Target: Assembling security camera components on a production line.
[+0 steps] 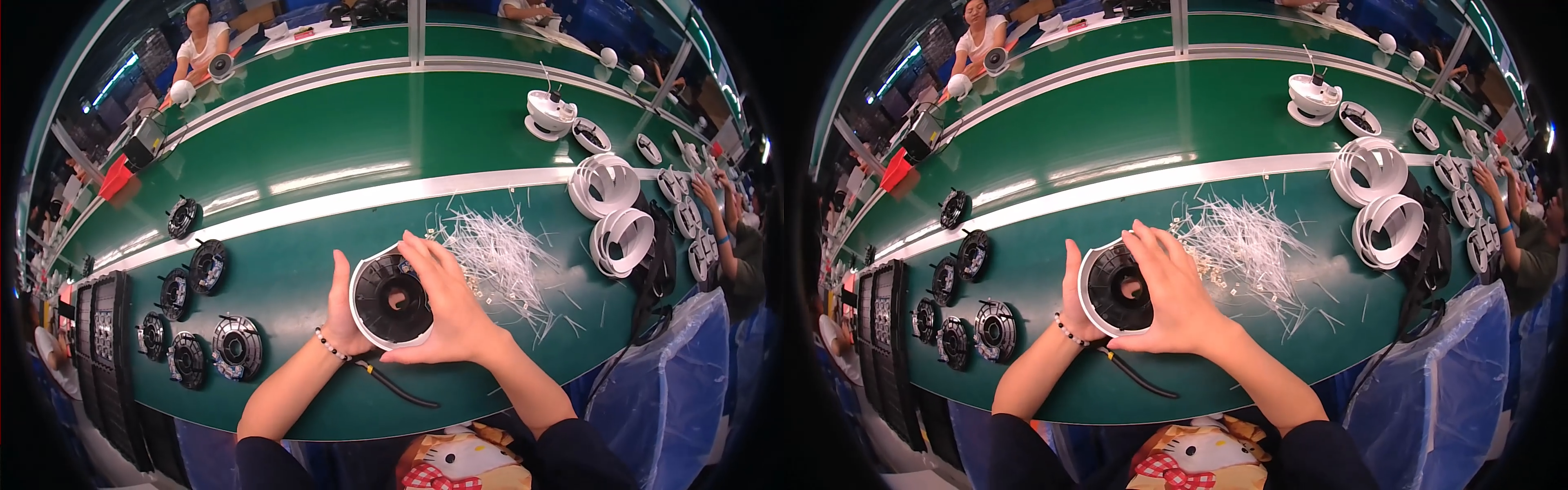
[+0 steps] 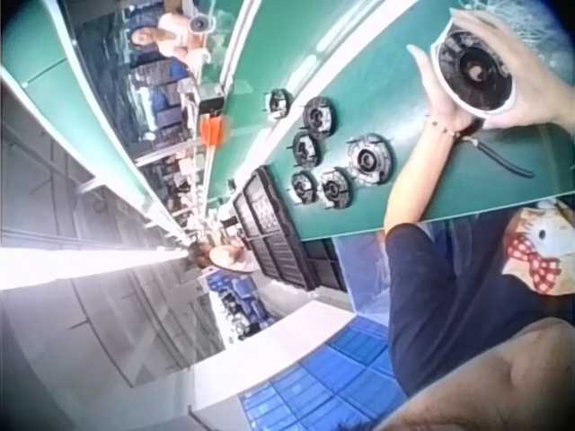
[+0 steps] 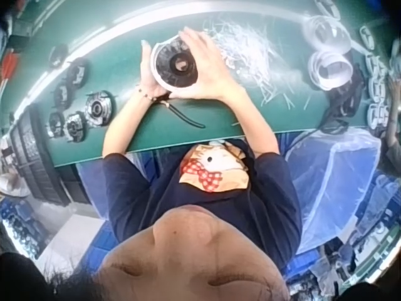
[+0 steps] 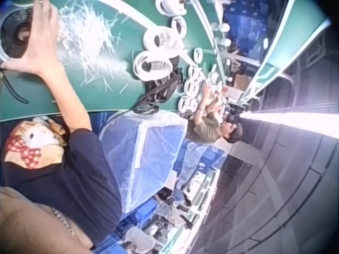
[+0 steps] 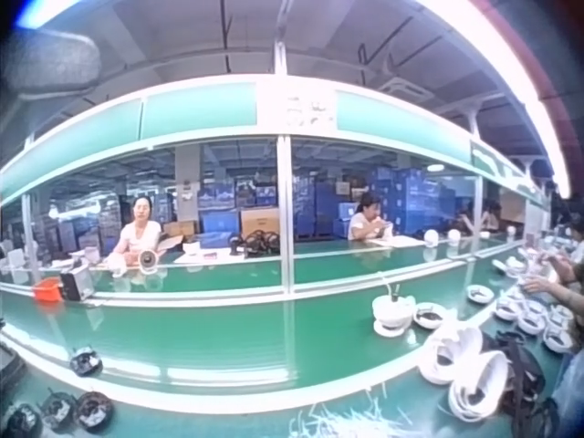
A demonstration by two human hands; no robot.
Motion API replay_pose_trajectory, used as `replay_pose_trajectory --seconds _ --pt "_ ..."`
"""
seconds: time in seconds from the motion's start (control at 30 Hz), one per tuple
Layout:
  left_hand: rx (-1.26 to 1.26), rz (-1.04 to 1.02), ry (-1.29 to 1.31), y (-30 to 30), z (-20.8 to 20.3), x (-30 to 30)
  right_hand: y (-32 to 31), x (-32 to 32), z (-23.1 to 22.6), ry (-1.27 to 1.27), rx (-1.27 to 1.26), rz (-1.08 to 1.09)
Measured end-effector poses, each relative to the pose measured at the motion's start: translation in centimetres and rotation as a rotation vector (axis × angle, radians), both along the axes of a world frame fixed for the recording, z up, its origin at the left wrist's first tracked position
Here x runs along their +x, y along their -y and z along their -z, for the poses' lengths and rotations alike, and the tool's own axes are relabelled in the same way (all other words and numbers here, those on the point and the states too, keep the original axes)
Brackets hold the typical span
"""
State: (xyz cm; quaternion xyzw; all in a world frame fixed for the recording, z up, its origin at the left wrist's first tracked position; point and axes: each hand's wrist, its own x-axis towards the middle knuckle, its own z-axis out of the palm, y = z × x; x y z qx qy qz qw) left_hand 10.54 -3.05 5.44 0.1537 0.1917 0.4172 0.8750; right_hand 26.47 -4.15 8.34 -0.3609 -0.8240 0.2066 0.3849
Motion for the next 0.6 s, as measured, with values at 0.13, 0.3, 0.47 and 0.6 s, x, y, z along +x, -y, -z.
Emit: replay_pose_trajectory --seconds 0.13,0.3,0.47,0.6 --pt "0.03 0.07 0.008 -0.1 0.7 -0.5 -0.3 0.3 -0.1 0.05 -0.031 -0.072" --pt "0.081 0.107 -0.013 0.1 1.2 -1.2 0.0 0.1 -0.5 0.081 -0.038 -0.102" --pt "0.187 -0.04 0.001 0.0 1.0 -0.8 0.2 -1.0 0.5 0.049 0.001 0.059" --pt "0.131 -0.143 -0.049 0.3 0.2 0.3 0.4 -0.9 1.0 0.011 0.074 0.173"
